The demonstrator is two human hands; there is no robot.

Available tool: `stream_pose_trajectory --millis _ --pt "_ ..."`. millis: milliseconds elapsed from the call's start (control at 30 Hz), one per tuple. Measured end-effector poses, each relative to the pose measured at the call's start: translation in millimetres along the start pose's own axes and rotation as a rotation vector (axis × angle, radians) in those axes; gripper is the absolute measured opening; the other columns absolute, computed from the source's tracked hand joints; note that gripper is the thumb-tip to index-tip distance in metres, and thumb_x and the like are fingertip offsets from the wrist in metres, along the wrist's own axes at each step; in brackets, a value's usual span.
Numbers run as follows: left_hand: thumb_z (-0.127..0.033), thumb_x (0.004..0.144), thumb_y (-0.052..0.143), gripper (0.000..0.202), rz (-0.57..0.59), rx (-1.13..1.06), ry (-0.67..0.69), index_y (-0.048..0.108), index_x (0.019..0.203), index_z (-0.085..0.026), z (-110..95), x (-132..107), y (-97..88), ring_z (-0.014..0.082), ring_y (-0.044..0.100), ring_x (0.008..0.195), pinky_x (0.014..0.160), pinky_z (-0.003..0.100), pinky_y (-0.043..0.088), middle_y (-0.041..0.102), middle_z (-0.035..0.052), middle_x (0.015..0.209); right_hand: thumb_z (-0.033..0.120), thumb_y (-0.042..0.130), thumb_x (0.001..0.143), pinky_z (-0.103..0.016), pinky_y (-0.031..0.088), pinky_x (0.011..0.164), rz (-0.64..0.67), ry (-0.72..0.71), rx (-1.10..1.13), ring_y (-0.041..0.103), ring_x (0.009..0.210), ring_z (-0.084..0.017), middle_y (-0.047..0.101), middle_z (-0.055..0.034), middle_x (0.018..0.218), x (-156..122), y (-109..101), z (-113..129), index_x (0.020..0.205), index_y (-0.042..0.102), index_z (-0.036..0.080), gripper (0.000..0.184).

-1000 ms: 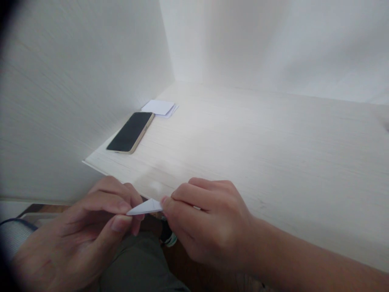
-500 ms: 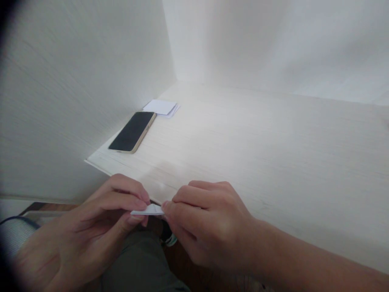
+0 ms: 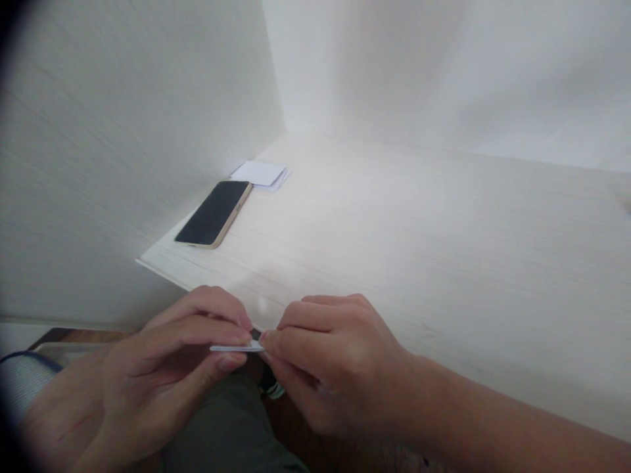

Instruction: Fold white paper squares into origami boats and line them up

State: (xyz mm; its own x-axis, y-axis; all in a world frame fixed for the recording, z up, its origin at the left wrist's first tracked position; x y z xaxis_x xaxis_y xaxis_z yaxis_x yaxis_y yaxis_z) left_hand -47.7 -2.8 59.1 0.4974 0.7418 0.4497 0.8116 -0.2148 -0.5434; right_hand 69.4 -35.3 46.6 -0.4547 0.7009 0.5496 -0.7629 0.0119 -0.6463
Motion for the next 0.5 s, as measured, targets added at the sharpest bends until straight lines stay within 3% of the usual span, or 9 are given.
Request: stream_pose_trajectory --millis 167,300,500 --pt "-0.010 0.087 0.070 0.011 0.029 -0.049 -0.027 0.072 0.082 -0.019 -0.1 -1.3 6.2 0.0140 0.070 0.068 0.059 0.020 0.057 0.073 0.0030 0.078 0.008 0.059 0.092 -0.021 0.040 0.053 0.045 0.053 0.133 0.055 0.057 -0.010 0.066 -0.0021 0.067 4.1 3.9 -2.1 0.083 0.072 0.014 0.017" --pt "-0.017 0.088 0.073 0.007 -0.052 -0.205 -0.128 0.074 0.082 -0.020 14.6 -6.5 10.4 0.0134 0.068 0.071 0.061 0.020 0.056 0.070 0.0015 0.079 0.007 0.061 0.090 -0.019 0.034 0.049 0.071 0.157 0.261 0.047 0.051 -0.006 0.060 0.0002 0.061 5.0 5.6 -12.8 0.073 0.071 0.012 0.020" --pt "-0.020 0.092 0.070 0.014 0.019 -0.308 -0.315 0.075 0.078 -0.020 32.7 -12.9 26.1 0.0126 0.065 0.074 0.065 0.021 0.052 0.069 0.0009 0.078 0.013 0.065 0.090 -0.018 0.031 0.048 0.128 0.303 0.391 0.042 0.049 -0.004 0.054 0.0026 0.057 3.4 12.7 -26.6 0.066 0.070 0.011 0.024"
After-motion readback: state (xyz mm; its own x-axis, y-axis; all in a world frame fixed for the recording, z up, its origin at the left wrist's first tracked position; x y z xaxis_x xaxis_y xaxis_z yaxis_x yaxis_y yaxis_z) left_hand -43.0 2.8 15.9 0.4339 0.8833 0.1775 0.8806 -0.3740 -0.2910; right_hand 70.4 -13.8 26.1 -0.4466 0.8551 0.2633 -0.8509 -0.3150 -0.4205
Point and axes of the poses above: each hand's wrist, its own x-axis towards the middle knuckle, its own y-axis out of the palm, z = x × y, the point moved 10 cm from there along x, towards the middle knuckle
